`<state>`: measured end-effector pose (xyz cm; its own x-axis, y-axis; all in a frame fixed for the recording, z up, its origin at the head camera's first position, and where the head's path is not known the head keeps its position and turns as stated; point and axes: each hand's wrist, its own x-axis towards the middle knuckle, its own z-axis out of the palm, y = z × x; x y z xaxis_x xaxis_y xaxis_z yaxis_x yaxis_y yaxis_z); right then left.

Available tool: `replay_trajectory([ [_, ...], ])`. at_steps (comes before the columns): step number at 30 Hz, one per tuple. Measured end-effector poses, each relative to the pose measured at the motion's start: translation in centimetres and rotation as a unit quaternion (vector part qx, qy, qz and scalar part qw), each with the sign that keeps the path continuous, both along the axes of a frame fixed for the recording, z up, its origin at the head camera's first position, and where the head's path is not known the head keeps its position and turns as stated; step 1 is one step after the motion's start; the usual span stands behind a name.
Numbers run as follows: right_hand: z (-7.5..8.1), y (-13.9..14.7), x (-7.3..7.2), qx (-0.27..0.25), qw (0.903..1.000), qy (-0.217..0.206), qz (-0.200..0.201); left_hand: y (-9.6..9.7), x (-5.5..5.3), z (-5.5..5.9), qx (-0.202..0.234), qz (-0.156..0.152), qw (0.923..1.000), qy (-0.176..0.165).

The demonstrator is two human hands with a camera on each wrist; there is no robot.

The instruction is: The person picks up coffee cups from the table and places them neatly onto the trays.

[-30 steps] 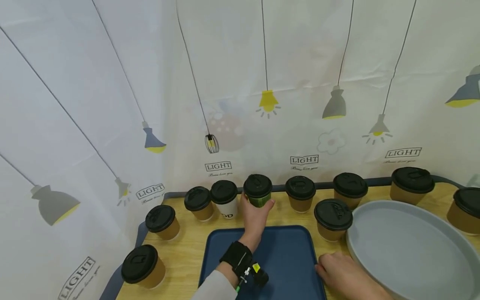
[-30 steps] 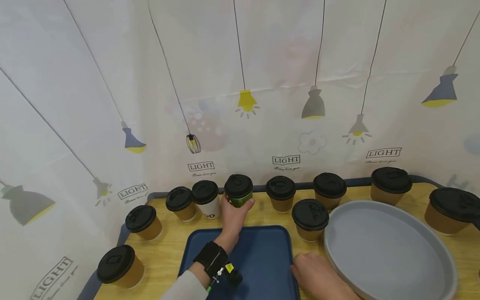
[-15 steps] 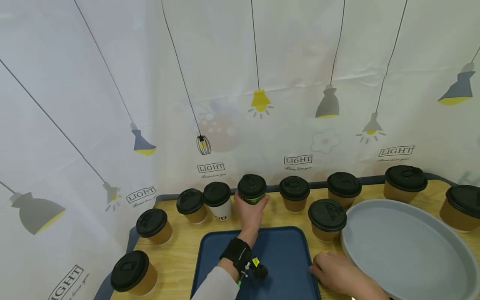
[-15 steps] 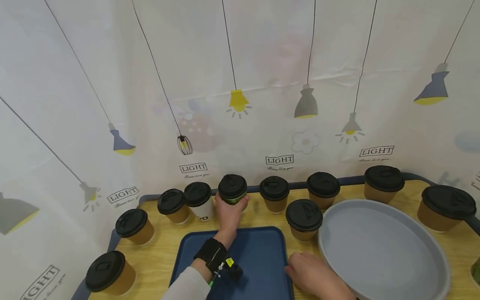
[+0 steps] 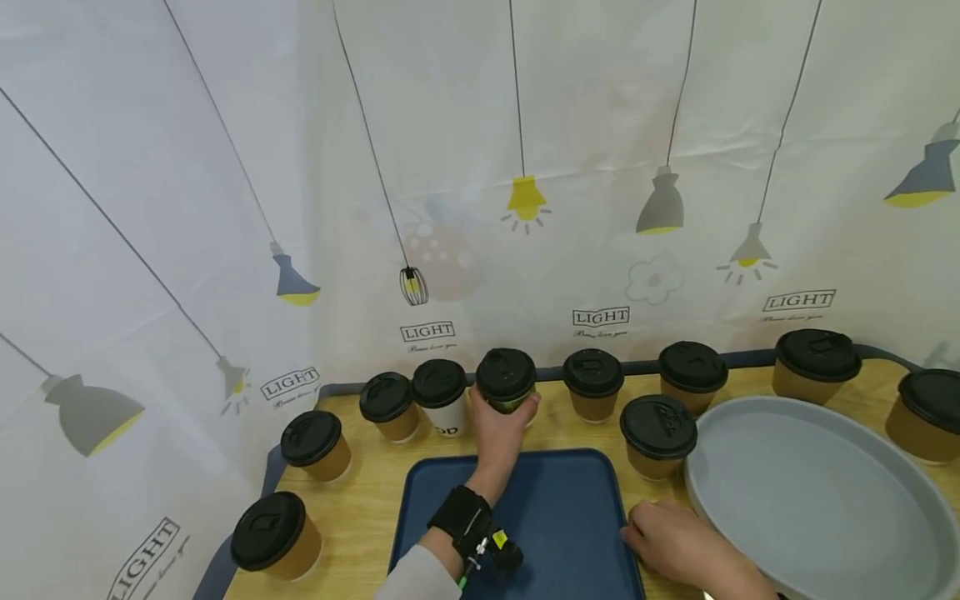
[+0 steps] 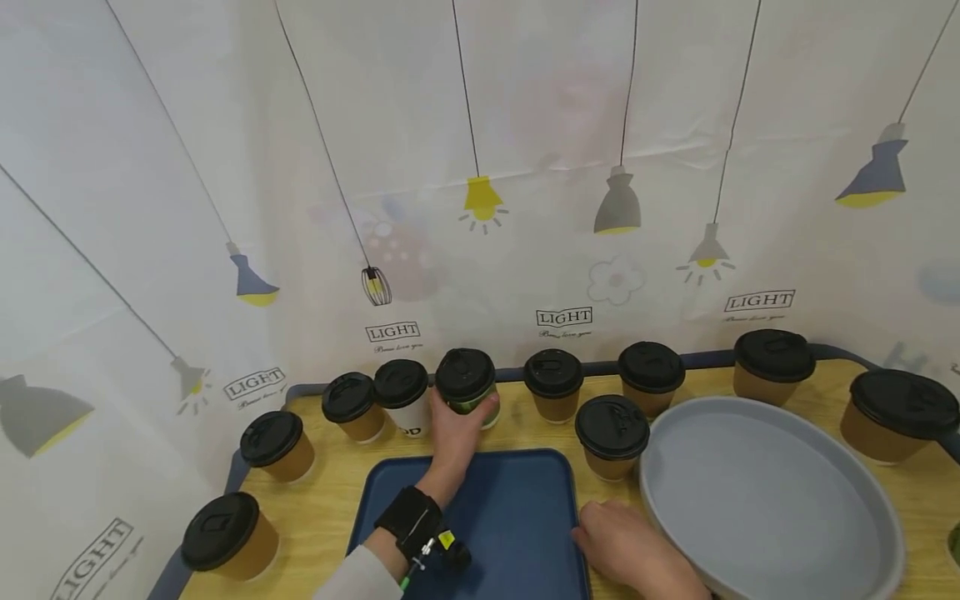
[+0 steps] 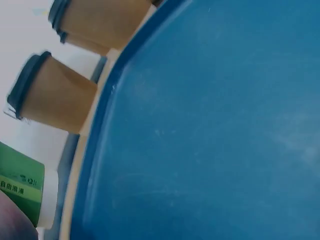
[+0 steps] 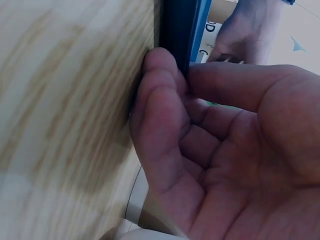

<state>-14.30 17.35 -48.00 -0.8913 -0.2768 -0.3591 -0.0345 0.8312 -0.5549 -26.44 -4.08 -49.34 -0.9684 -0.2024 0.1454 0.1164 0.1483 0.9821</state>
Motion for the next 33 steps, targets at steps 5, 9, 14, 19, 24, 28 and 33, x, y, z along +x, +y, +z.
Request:
replay_trajectory([
  [5,0.1,0.1,0.0,-0.002,1.0000,0.005,0.001,-0.7,1.8,0.9,-0.009,-0.059,0.9980,0.023],
  [9,-0.5,0.4,-0.6,0.000,0.9999,0.009,0.009,-1.5,2.9,1.3,0.016,-0.158,0.9862,0.047],
  [14,-1.6,0.8,-1.1,0.011,0.9991,0.003,0.040,-2.1,3.8,1.4,0.042,-0.284,0.9564,0.056],
  [19,-0.9,0.3,-0.3,-0.001,0.9996,0.016,0.024,-2.0,4.5,1.3,0.006,-0.351,0.9356,0.033],
  [24,0.0,-0.1,0.3,-0.008,0.9995,0.029,0.007,-1.7,4.7,0.9,-0.011,-0.383,0.9236,0.017],
  [28,0.0,0.2,0.2,-0.014,0.9991,0.038,0.011,-1.4,4.3,0.8,-0.025,-0.394,0.9188,-0.003],
  [33,0.1,0.0,0.3,-0.004,0.9995,0.032,0.005,-1.1,3.8,0.3,-0.031,-0.419,0.9076,-0.005],
])
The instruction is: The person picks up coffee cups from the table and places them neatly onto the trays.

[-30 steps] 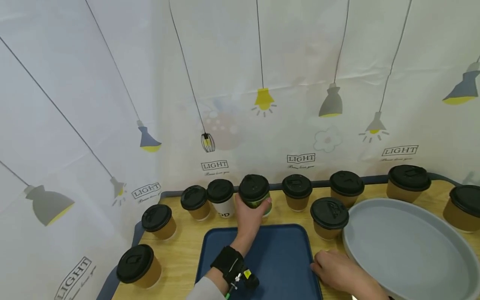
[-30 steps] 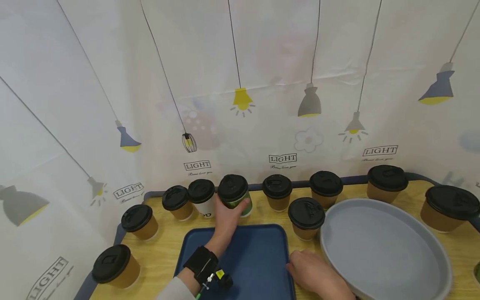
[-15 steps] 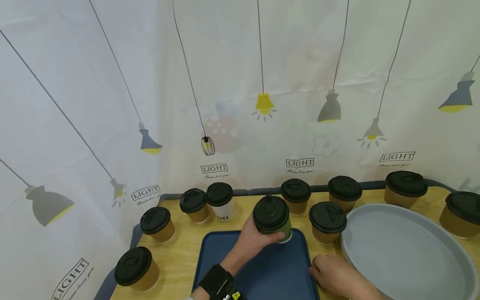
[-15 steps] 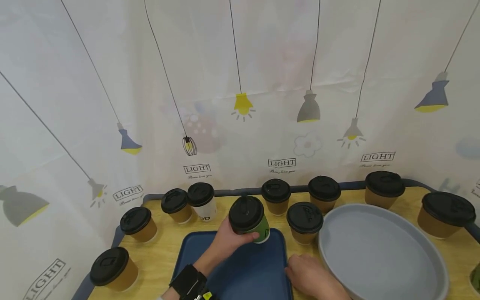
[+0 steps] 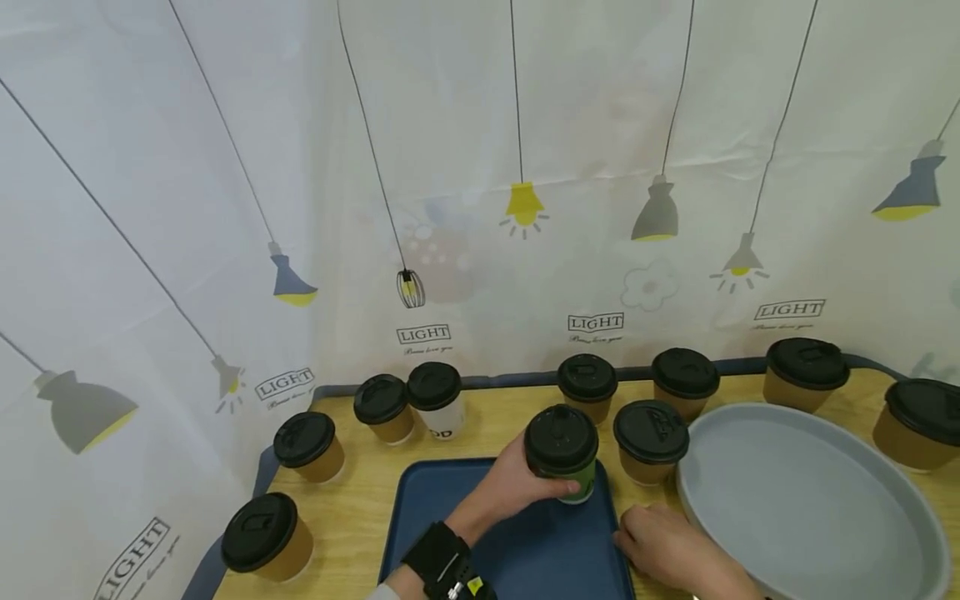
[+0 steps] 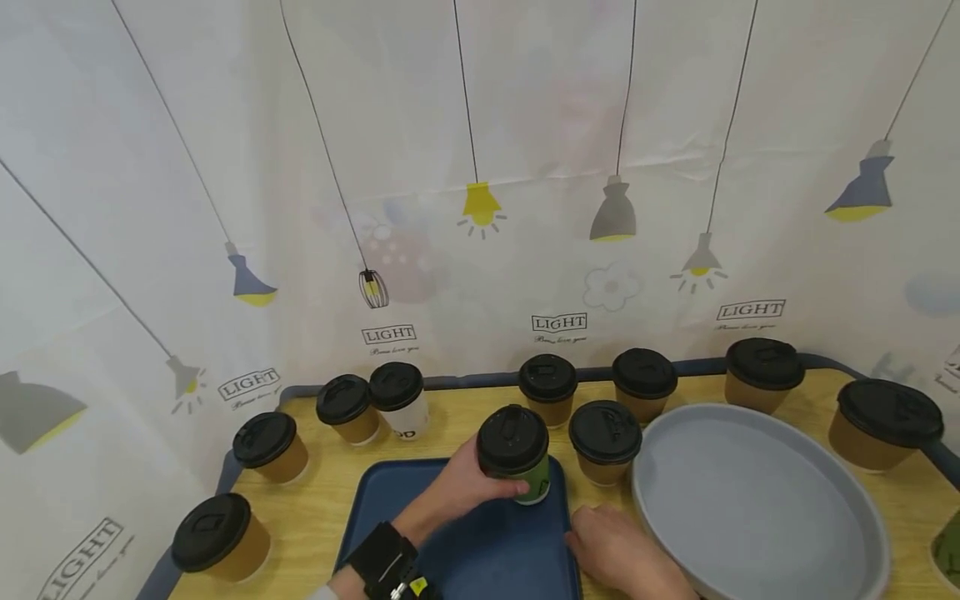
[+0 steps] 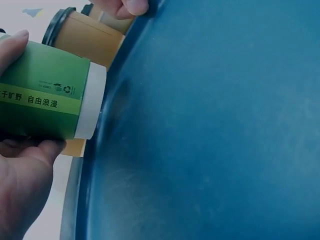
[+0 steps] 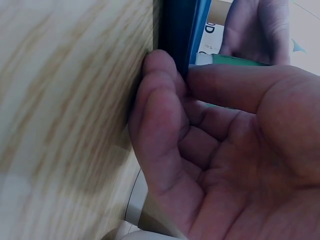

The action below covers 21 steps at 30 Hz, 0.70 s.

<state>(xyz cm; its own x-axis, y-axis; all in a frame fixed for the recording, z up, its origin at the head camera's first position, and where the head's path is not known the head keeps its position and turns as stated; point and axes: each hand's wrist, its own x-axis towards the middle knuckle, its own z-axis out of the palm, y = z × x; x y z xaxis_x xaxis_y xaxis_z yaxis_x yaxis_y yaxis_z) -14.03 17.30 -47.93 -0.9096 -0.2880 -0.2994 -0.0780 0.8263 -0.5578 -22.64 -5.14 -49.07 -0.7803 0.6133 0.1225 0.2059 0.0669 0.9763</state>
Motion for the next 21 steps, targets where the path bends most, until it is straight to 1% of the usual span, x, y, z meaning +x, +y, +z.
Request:
replay_trajectory([
  [4,0.1,-0.1,0.1,0.001,0.9999,-0.010,-0.005,0.2,-0.2,-0.5,-0.008,-0.015,0.9999,0.004],
  [6,0.0,0.0,0.0,-0.001,0.9999,-0.012,-0.007,0.4,-0.3,-0.8,-0.016,-0.013,0.9997,0.008],
  [8,-0.1,-0.1,0.0,-0.007,0.9999,-0.009,0.000,0.2,-0.2,-0.9,-0.025,-0.003,0.9996,0.012],
  [11,-0.4,-0.1,-0.1,-0.023,0.9995,0.006,0.022,0.0,-0.1,-1.1,-0.035,0.010,0.9993,0.013],
  [13,-0.7,0.0,-0.3,-0.030,0.9990,0.007,0.032,0.0,-0.1,-1.1,-0.034,0.011,0.9993,0.011],
  [15,-0.9,0.1,-0.5,-0.027,0.9989,0.000,0.040,0.0,-0.2,-1.1,-0.028,0.000,0.9996,0.007],
  [18,-1.1,0.2,-0.6,-0.017,0.9994,-0.015,0.026,0.1,-0.3,-1.0,-0.015,-0.020,0.9996,-0.011],
  [19,-1.1,0.2,-0.5,-0.014,0.9995,-0.017,0.021,-0.1,-0.2,-0.9,-0.015,-0.020,0.9994,-0.022],
  [21,-0.9,0.0,-0.4,-0.007,0.9997,-0.018,0.013,-0.6,0.1,-0.6,-0.025,-0.008,0.9987,-0.044],
])
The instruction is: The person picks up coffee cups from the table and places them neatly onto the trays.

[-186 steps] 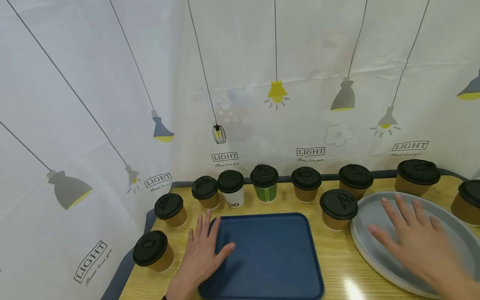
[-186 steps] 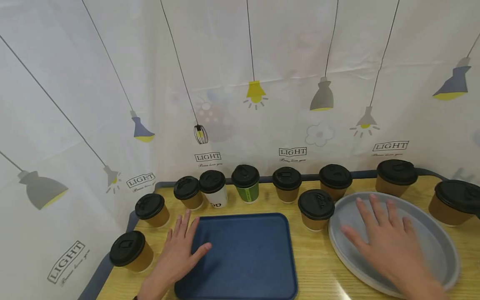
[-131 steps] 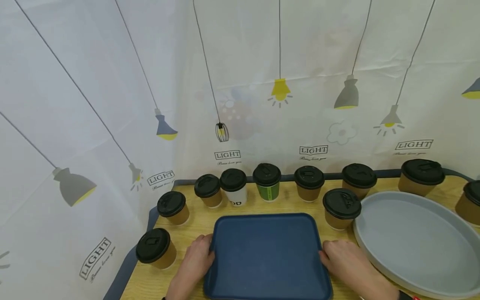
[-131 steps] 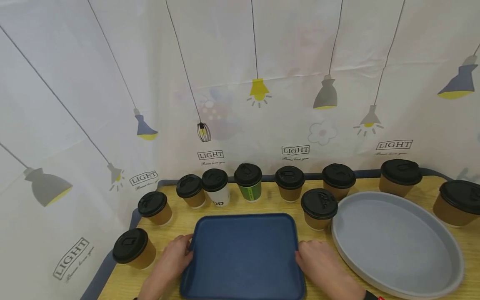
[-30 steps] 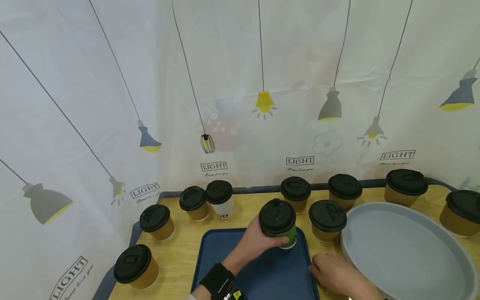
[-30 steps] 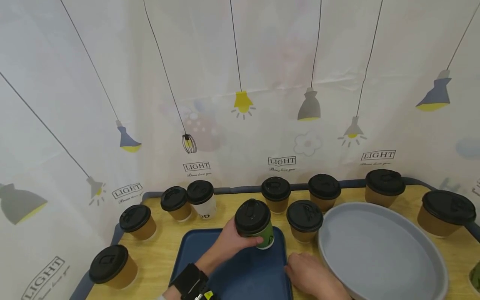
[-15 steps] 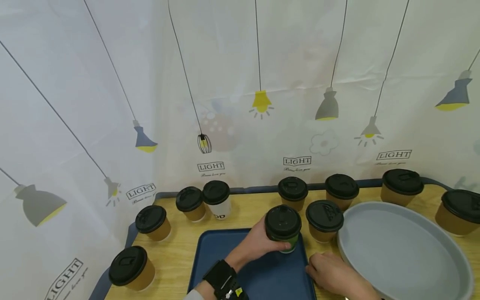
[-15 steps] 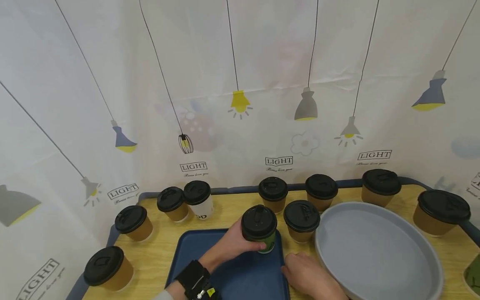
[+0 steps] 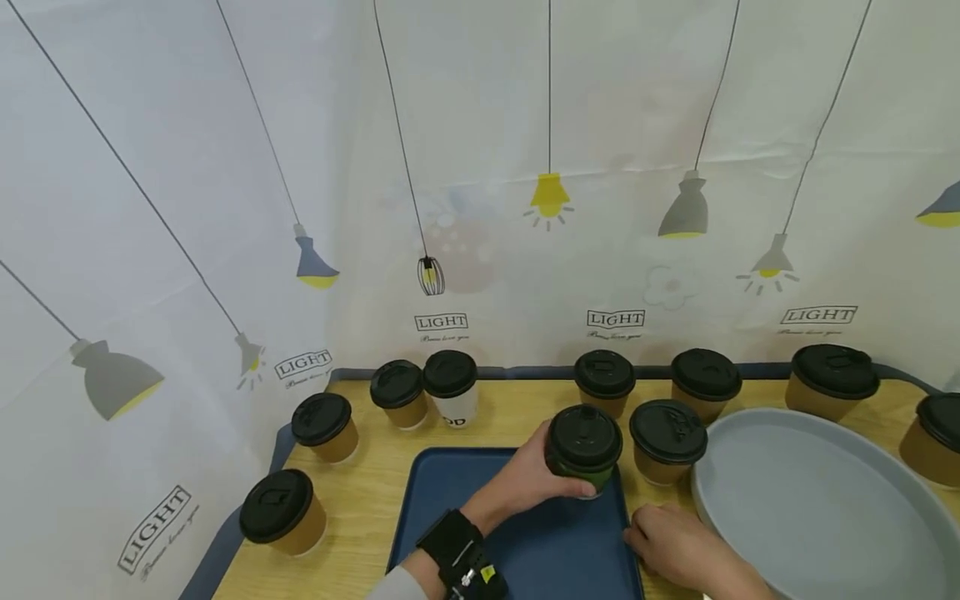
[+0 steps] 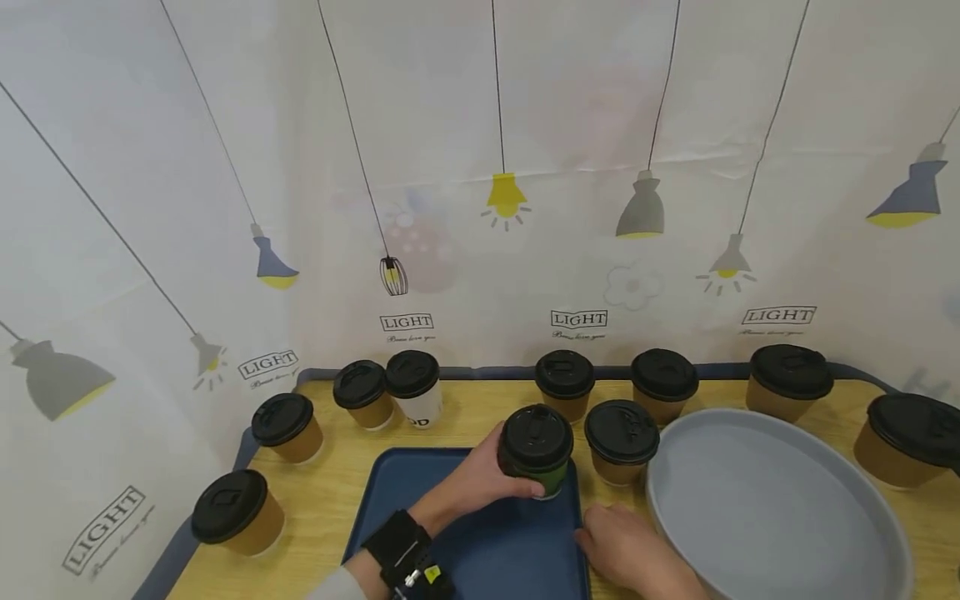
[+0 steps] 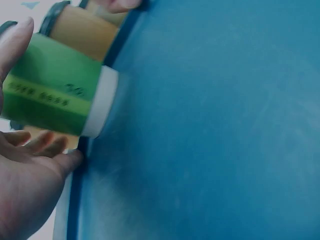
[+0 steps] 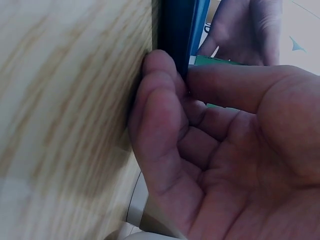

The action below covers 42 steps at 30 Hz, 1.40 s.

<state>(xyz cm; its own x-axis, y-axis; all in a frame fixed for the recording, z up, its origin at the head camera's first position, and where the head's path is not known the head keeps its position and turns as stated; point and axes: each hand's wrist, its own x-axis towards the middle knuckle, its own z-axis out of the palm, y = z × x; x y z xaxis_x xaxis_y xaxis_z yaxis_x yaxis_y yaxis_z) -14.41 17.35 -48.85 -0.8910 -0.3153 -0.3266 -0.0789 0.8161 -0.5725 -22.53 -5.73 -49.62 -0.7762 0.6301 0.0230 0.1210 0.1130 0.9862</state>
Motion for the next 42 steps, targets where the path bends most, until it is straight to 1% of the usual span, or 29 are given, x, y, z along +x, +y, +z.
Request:
replay_trajectory([
  [1,0.1,-0.1,0.1,-0.003,0.9999,0.002,-0.010,-0.3,0.2,0.2,-0.012,0.009,0.9998,-0.011],
  [3,0.4,-0.3,0.3,0.000,0.9999,0.003,-0.017,-1.3,0.8,0.7,-0.035,0.031,0.9986,-0.025],
  [5,0.5,-0.4,0.4,0.001,0.9998,0.003,-0.021,-2.3,1.5,1.0,-0.043,0.054,0.9974,-0.023],
  [6,0.6,-0.5,0.4,0.003,0.9998,0.001,-0.022,-2.8,1.8,1.2,-0.039,0.066,0.9969,-0.016],
  [8,0.8,-0.5,0.4,0.004,0.9997,-0.003,-0.023,-3.7,2.5,1.4,-0.021,0.106,0.9941,0.009],
  [9,0.8,-0.5,0.4,0.005,0.9997,-0.004,-0.022,-4.1,2.8,1.5,-0.006,0.133,0.9906,0.029],
  [10,0.9,-0.6,0.4,0.005,0.9997,-0.006,-0.021,-4.4,3.0,1.6,0.008,0.167,0.9849,0.046],
  [11,0.9,-0.6,0.4,0.007,0.9998,-0.007,-0.019,-4.8,3.1,1.6,0.021,0.206,0.9761,0.065],
  [12,1.0,-0.6,0.4,0.008,0.9998,-0.007,-0.019,-5.2,3.2,1.7,0.034,0.247,0.9650,0.081],
  [14,0.9,-0.5,0.5,0.004,0.9998,-0.008,-0.016,-5.9,3.2,1.9,0.061,0.328,0.9376,0.098],
  [16,0.8,-0.5,0.6,-0.001,0.9999,-0.004,-0.015,-6.5,3.0,2.1,0.083,0.397,0.9090,0.098],
  [17,0.7,-0.4,0.6,-0.003,0.9999,-0.003,-0.016,-6.8,2.8,2.2,0.092,0.423,0.8963,0.094],
  [18,0.6,-0.4,0.7,-0.006,0.9998,-0.002,-0.017,-7.1,2.6,2.3,0.098,0.445,0.8860,0.085],
  [19,0.6,-0.3,0.7,-0.009,0.9998,-0.001,-0.018,-7.3,2.5,2.3,0.102,0.463,0.8772,0.079],
  [20,0.6,-0.3,0.7,-0.010,0.9998,-0.002,-0.018,-7.5,2.3,2.3,0.104,0.476,0.8703,0.073],
  [21,0.6,-0.3,0.7,-0.009,0.9998,-0.004,-0.019,-7.7,2.1,2.3,0.101,0.487,0.8648,0.067],
  [22,0.6,-0.3,0.6,-0.007,0.9997,-0.008,-0.021,-7.8,2.0,2.2,0.100,0.494,0.8614,0.060],
  [24,0.6,-0.3,0.6,-0.005,0.9996,-0.014,-0.023,-8.1,1.7,2.1,0.091,0.502,0.8585,0.051],
  [26,0.6,-0.4,0.5,-0.002,0.9996,-0.017,-0.023,-8.3,1.4,1.8,0.085,0.500,0.8606,0.044],
  [28,0.6,-0.4,0.5,-0.004,0.9994,-0.022,-0.026,-8.3,1.1,1.5,0.075,0.493,0.8665,0.029],
  [31,0.5,-0.2,0.5,-0.011,0.9990,-0.031,-0.029,-8.1,0.5,1.0,0.063,0.475,0.8775,0.000],
  [33,0.3,0.0,0.5,-0.022,0.9987,-0.037,-0.028,-8.0,0.1,0.8,0.057,0.468,0.8815,-0.019],
  [36,0.4,0.0,0.4,-0.024,0.9986,-0.038,-0.026,-7.8,-0.6,0.4,0.054,0.467,0.8822,-0.030],
  [38,0.5,0.0,0.4,-0.021,0.9987,-0.038,-0.027,-7.7,-1.1,0.2,0.053,0.467,0.8824,-0.029],
  [42,0.8,-0.3,0.4,-0.010,0.9990,-0.033,-0.027,-7.3,-2.3,0.1,0.059,0.471,0.8800,-0.021],
])
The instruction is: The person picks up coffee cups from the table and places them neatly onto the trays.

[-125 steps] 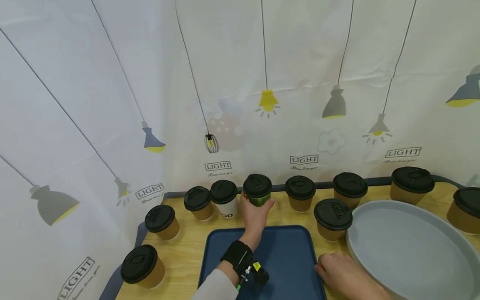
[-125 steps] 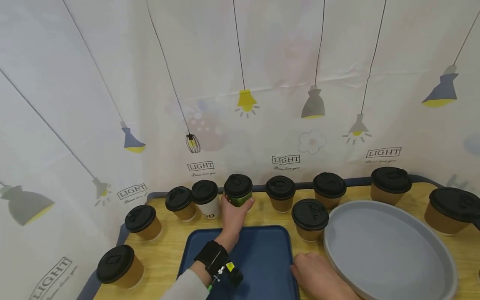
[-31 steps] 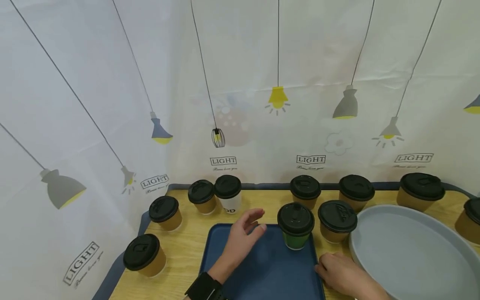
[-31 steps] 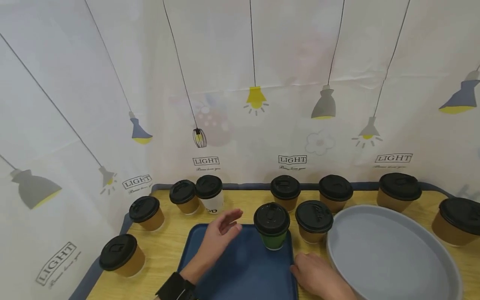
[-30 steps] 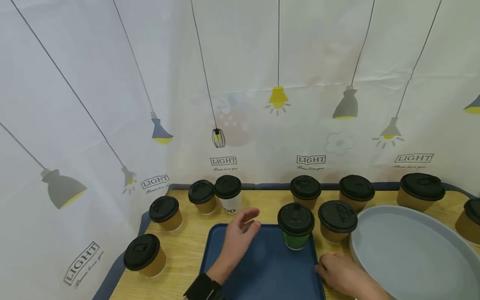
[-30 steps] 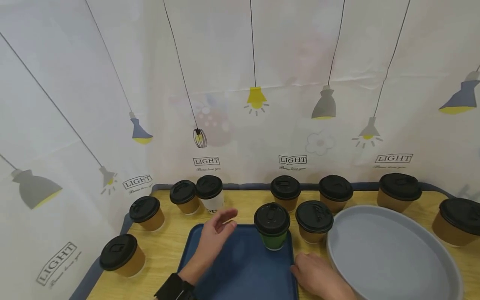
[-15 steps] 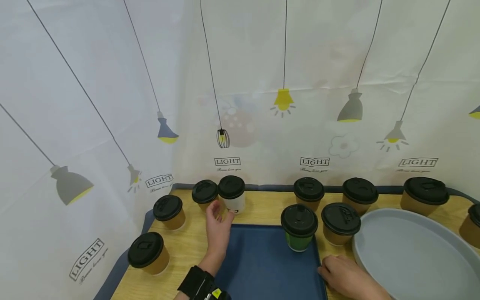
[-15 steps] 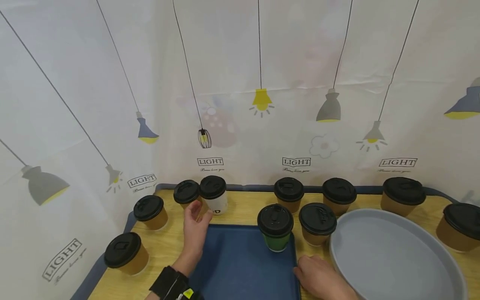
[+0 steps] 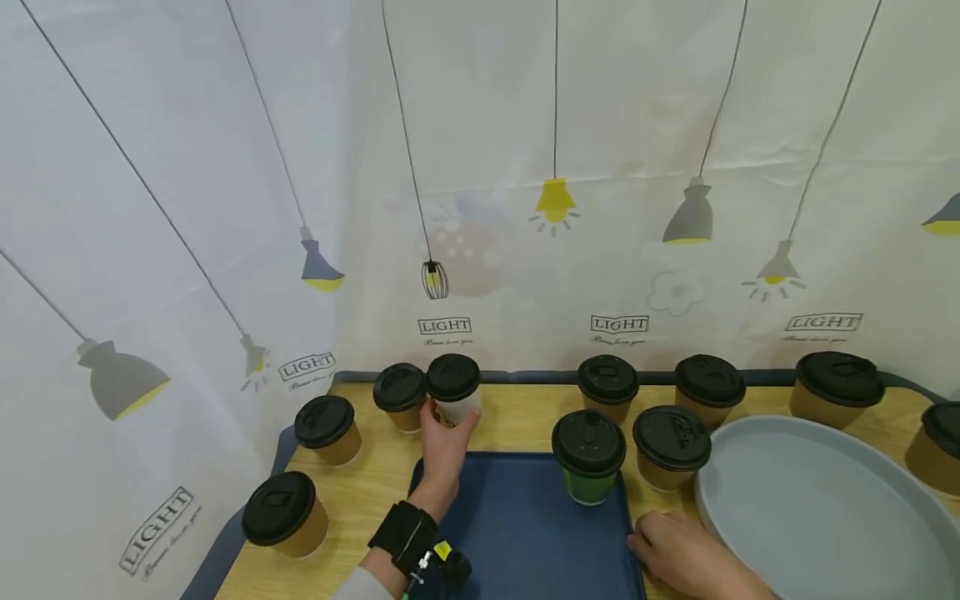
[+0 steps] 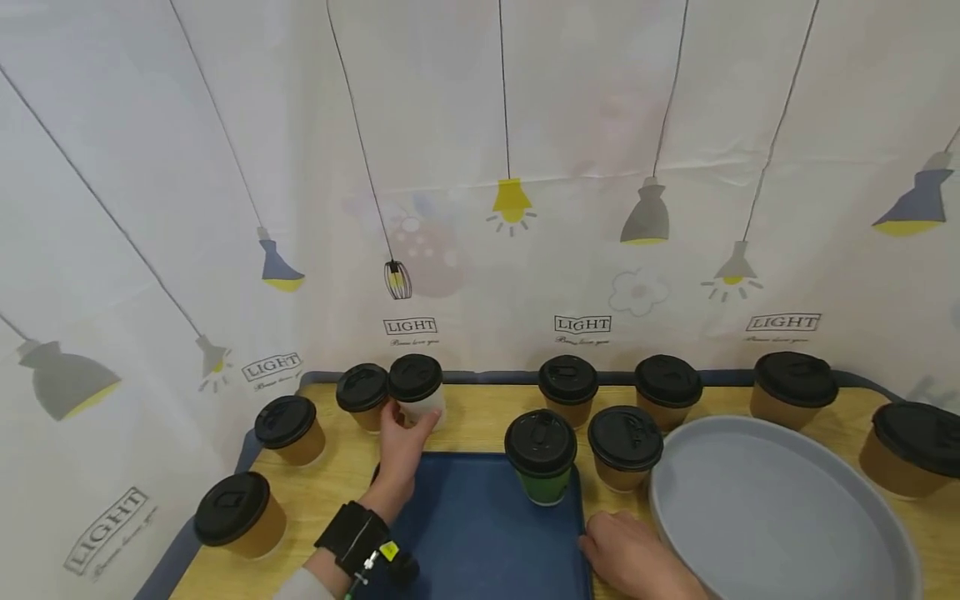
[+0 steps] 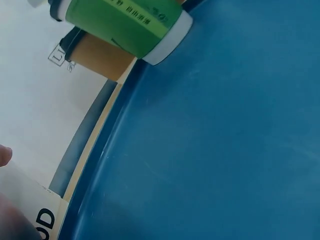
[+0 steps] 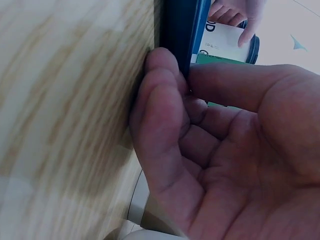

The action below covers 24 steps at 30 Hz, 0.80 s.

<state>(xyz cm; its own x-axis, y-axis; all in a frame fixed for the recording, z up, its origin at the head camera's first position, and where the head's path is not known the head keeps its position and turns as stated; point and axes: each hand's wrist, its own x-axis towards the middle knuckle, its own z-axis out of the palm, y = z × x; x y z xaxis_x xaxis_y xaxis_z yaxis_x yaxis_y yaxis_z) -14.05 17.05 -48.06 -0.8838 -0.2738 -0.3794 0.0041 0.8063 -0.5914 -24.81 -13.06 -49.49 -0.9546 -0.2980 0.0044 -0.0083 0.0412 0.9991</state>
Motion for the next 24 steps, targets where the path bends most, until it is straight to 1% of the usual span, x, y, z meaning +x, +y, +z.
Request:
replay_trajectory([
  [4,0.1,-0.2,0.0,0.007,1.0000,0.002,0.003,0.2,-1.1,-0.4,0.004,0.020,0.9997,0.010],
  [7,0.2,-0.3,0.0,0.010,0.9999,0.004,0.001,0.3,-1.7,-0.6,-0.002,0.032,0.9993,0.017],
  [12,0.4,-0.6,-0.1,0.005,0.9999,0.010,0.006,0.1,-2.5,-0.6,-0.024,0.058,0.9973,0.036],
  [14,0.4,-0.6,-0.1,0.005,0.9999,0.008,0.006,0.1,-2.7,-0.6,-0.025,0.064,0.9967,0.042],
  [21,0.4,-0.3,0.0,0.007,0.9999,0.012,0.001,0.4,-3.1,-1.0,-0.019,0.055,0.9969,0.052],
  [24,0.3,-0.1,0.0,0.010,0.9999,0.010,0.000,0.6,-3.1,-1.2,-0.020,0.048,0.9974,0.049],
])
